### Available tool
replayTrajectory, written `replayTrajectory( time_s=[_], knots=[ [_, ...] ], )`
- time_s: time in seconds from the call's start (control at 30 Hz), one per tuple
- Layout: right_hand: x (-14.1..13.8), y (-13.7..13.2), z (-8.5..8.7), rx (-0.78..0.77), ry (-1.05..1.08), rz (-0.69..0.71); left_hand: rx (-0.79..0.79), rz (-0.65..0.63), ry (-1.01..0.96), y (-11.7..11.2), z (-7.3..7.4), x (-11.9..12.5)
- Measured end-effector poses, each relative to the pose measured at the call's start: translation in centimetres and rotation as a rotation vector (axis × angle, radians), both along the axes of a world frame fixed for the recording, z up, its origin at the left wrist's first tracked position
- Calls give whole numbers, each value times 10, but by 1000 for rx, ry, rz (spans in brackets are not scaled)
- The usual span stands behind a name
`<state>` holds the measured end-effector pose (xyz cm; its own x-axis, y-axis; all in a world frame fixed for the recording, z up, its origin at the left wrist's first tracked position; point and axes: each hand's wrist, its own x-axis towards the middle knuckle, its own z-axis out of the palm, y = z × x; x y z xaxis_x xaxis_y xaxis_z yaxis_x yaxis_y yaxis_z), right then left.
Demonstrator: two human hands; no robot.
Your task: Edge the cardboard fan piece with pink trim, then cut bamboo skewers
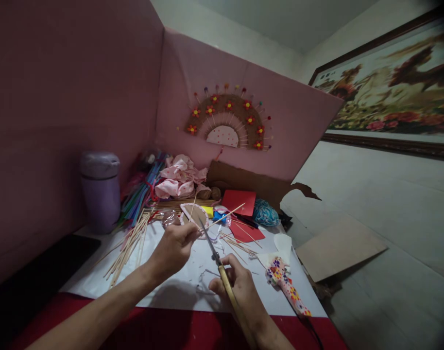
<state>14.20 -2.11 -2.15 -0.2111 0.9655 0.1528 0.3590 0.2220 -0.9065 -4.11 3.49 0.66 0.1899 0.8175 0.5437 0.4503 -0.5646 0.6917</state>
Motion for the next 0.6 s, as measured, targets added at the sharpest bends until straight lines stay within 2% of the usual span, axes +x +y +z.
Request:
replayTrajectory(
  time_s=[0.13,0.23,0.33,0.47,0.53,0.6],
  knots=[
    [2,-1,-2,-11,33,20,-473,-192,-360,2,11,1],
    [4,-3,0,-11,40,23,-837,-322,-530,4,13,-2],
    [6,-6,5,-25,36,33,-1062,-448,-638,5,13,-7],
    [8,-6,9,-43,31,45,-1184,-468,-693,4,13,-7],
    [10,-4,8,-41,18,38,-1140,-444,-693,4,13,-5],
    [14,-1,8,-41,2,21,-1030,-402,-699,5,13,-5]
  ],
)
